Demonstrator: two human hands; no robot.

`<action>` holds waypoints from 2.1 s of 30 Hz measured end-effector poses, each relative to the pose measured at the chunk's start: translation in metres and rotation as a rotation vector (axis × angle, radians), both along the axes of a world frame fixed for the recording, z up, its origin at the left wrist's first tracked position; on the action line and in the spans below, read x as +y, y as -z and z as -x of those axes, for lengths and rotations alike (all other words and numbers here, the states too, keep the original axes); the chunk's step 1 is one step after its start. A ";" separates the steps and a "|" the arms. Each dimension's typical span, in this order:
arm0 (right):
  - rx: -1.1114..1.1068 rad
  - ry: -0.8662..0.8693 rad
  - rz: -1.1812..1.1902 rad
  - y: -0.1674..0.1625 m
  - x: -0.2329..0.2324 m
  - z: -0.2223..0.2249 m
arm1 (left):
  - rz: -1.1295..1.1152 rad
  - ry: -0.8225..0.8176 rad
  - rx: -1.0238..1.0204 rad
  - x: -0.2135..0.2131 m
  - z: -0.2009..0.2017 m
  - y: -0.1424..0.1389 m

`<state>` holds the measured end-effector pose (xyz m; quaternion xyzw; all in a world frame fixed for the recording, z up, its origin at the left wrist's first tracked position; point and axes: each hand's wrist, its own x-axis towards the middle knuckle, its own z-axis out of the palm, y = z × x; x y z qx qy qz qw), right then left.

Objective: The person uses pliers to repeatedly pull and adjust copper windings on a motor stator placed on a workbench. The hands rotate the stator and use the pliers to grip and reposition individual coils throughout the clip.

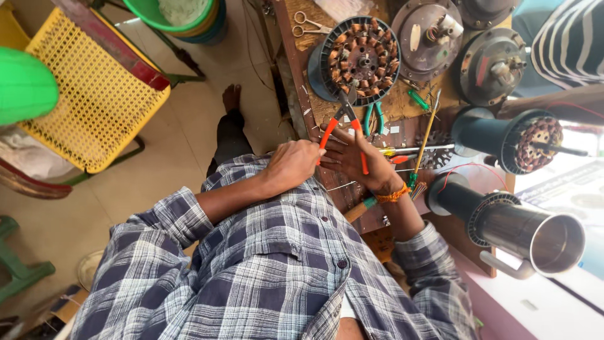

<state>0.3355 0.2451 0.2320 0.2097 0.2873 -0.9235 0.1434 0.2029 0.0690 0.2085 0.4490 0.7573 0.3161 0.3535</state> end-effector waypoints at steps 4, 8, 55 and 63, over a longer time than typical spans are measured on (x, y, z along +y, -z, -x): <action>-0.011 -0.033 -0.020 0.019 0.011 -0.002 | -0.092 0.070 0.118 0.008 -0.006 -0.011; -0.074 -0.036 -0.022 0.038 0.020 -0.010 | -0.083 0.073 0.059 0.021 0.004 -0.028; 0.024 0.037 -0.088 0.035 0.031 -0.013 | 0.073 -0.162 -0.124 0.030 -0.022 0.031; -0.049 -0.194 -0.181 0.040 0.043 -0.004 | 0.102 -0.110 -0.004 0.039 -0.017 0.004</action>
